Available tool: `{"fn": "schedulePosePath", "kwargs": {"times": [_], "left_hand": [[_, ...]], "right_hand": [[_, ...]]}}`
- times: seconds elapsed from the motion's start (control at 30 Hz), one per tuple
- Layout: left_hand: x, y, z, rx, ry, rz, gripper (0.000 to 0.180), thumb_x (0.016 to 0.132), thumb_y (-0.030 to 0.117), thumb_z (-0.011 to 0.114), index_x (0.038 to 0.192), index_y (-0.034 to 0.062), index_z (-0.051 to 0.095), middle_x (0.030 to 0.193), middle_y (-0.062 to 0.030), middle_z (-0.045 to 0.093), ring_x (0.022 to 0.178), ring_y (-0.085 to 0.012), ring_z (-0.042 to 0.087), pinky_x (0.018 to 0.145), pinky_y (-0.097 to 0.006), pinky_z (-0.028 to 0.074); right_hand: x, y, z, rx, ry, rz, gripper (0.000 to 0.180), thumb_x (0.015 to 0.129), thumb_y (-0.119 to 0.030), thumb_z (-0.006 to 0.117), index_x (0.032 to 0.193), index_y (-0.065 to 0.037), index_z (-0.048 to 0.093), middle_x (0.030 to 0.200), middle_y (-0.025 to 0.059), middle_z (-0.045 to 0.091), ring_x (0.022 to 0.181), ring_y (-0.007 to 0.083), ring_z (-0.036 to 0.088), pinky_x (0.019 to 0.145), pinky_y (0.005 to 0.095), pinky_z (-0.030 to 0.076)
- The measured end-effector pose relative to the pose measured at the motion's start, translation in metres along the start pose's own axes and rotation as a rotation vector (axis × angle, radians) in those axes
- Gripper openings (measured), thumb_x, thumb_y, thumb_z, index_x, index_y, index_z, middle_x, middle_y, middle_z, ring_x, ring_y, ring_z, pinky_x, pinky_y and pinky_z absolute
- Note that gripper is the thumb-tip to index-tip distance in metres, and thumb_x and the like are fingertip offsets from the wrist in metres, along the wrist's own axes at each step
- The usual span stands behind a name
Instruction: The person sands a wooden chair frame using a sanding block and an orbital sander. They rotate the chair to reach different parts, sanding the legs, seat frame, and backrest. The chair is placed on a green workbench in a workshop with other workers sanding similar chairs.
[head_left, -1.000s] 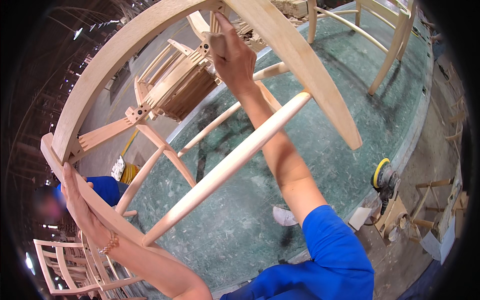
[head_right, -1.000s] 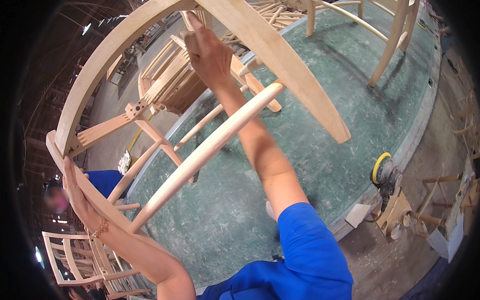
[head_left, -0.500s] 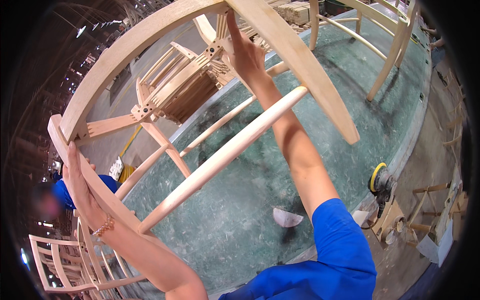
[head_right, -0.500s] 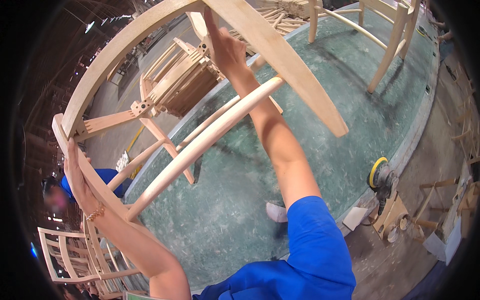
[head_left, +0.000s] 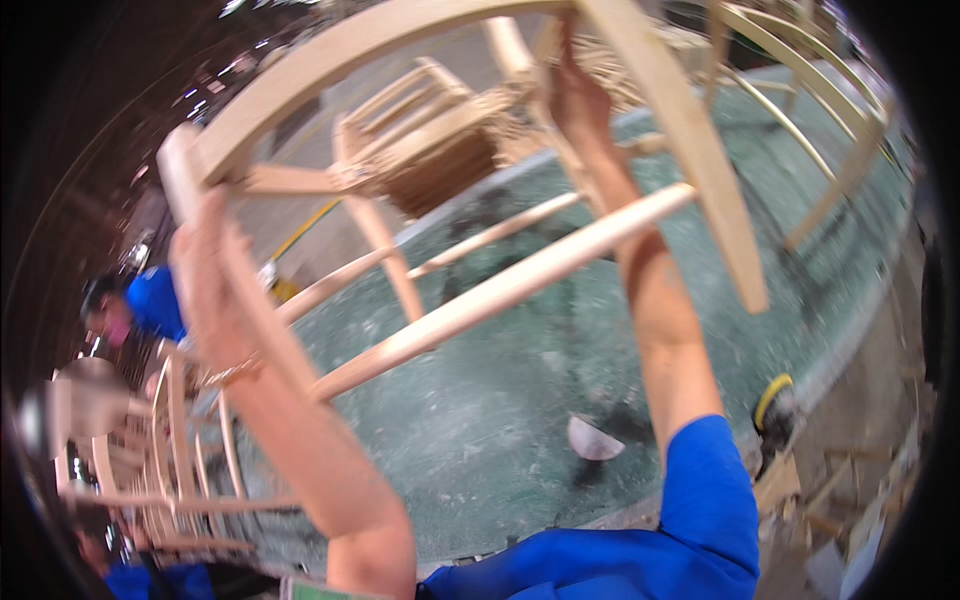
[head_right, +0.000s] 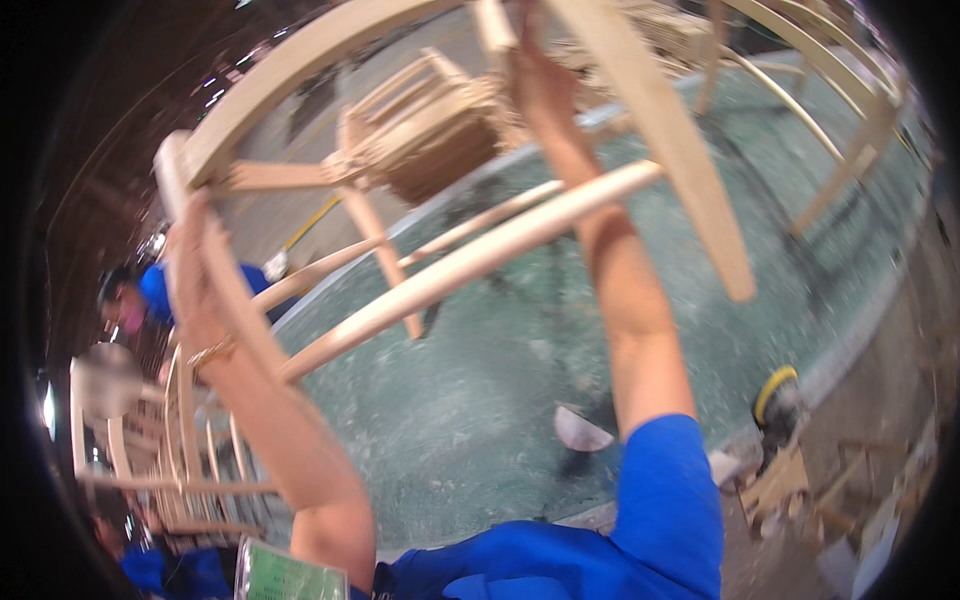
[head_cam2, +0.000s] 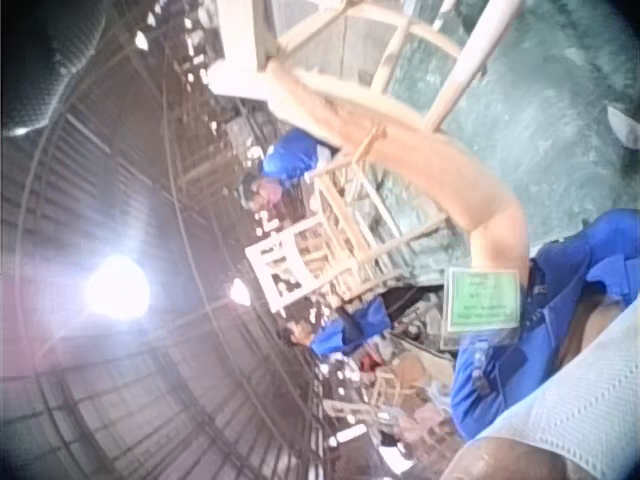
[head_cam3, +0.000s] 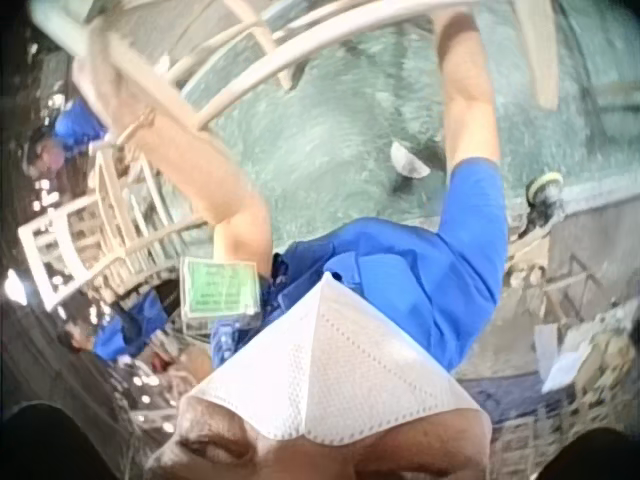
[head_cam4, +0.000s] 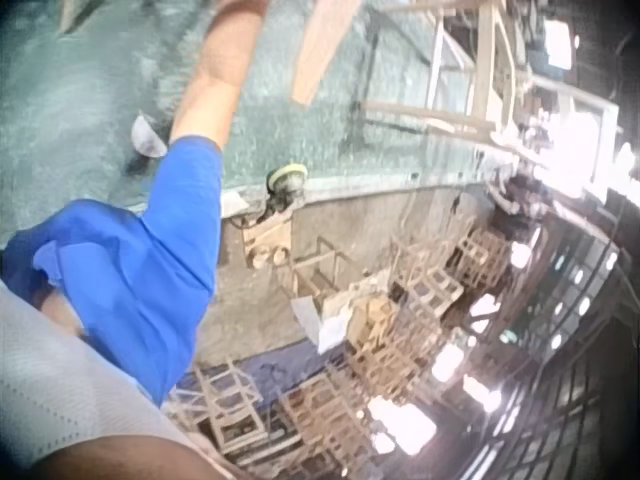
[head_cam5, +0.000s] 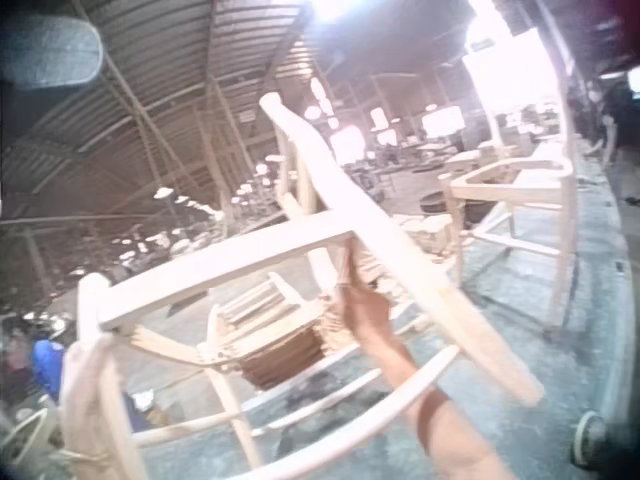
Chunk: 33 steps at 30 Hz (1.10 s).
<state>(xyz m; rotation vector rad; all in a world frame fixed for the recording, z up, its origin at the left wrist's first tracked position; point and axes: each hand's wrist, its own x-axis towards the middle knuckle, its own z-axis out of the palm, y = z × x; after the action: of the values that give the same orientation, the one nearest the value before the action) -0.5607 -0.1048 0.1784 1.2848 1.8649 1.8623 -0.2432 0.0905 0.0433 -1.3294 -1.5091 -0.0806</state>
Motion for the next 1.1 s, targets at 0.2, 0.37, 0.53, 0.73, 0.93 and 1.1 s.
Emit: {"fn": "schedulePosePath", "kwargs": {"times": [0.2, 0.37, 0.53, 0.73, 0.93, 1.1], "left_hand": [[0.001, 0.016, 0.005, 0.089, -0.162, 0.046, 0.033, 0.078, 0.024, 0.069, 0.097, 0.0007, 0.054, 0.073, -0.0018, 0.055, 0.055, -0.0093, 0.056, 0.050, -0.022, 0.046], [-0.016, 0.016, -0.007, 0.126, 0.005, 0.085, 0.032, 0.070, 0.022, 0.063, 0.088, -0.0037, 0.057, 0.068, -0.0072, 0.057, 0.056, -0.0141, 0.058, 0.054, -0.030, 0.046], [-0.046, 0.023, -0.014, 0.166, -0.022, -0.004, 0.031, 0.076, 0.022, 0.065, 0.097, 0.0014, 0.052, 0.076, -0.0038, 0.054, 0.059, -0.0111, 0.055, 0.052, -0.025, 0.044], [-0.113, 0.019, -0.034, 0.065, 0.123, 0.067, 0.038, 0.075, 0.019, 0.063, 0.104, -0.0030, 0.051, 0.078, -0.0087, 0.059, 0.061, -0.0142, 0.059, 0.056, -0.029, 0.047], [-0.186, 0.026, -0.051, -0.120, -0.032, 0.120, 0.042, 0.080, 0.022, 0.065, 0.110, -0.0029, 0.049, 0.088, -0.0112, 0.062, 0.066, -0.0150, 0.062, 0.063, -0.029, 0.050], [-0.244, -0.073, -0.101, -0.774, -0.496, -0.231, 0.051, 0.087, 0.029, 0.068, 0.124, -0.0014, 0.048, 0.108, -0.0102, 0.060, 0.094, -0.0133, 0.060, 0.081, -0.028, 0.050]], "right_hand": [[-0.100, 0.043, 0.014, 0.393, -0.342, 0.304, 0.050, 0.091, -0.027, 0.060, 0.133, -0.006, 0.045, 0.098, 0.0116, 0.065, 0.075, 0.0255, 0.062, 0.067, 0.0359, 0.049], [-0.326, -0.018, -0.005, 0.773, -1.090, 0.524, 0.057, 0.087, -0.028, 0.069, 0.130, -0.001, 0.043, 0.092, 0.0061, 0.062, 0.070, 0.0145, 0.058, 0.060, 0.0299, 0.049], [-0.458, -0.087, -0.060, 0.444, -1.399, -0.006, 0.087, 0.083, -0.025, 0.071, 0.149, -0.004, 0.017, 0.133, 0.0227, 0.046, 0.120, 0.0317, 0.048, 0.101, 0.0405, 0.039], [-0.403, -0.196, -0.118, 1.492, -1.307, 0.440, 0.094, 0.081, -0.019, 0.073, 0.151, -0.009, 0.010, 0.144, 0.0184, 0.037, 0.138, 0.0277, 0.032, 0.111, 0.0422, 0.028], [-0.435, -0.189, -0.144, 1.328, -1.508, 0.619, 0.071, 0.083, -0.018, 0.069, 0.143, -0.007, 0.032, 0.126, 0.0151, 0.054, 0.118, 0.0188, 0.050, 0.097, 0.0331, 0.041], [-0.466, -0.143, -0.238, 1.130, -1.357, 0.639, 0.059, 0.083, -0.016, 0.067, 0.136, -0.004, 0.045, 0.122, 0.0119, 0.057, 0.113, 0.0188, 0.052, 0.096, 0.0333, 0.040]]}}
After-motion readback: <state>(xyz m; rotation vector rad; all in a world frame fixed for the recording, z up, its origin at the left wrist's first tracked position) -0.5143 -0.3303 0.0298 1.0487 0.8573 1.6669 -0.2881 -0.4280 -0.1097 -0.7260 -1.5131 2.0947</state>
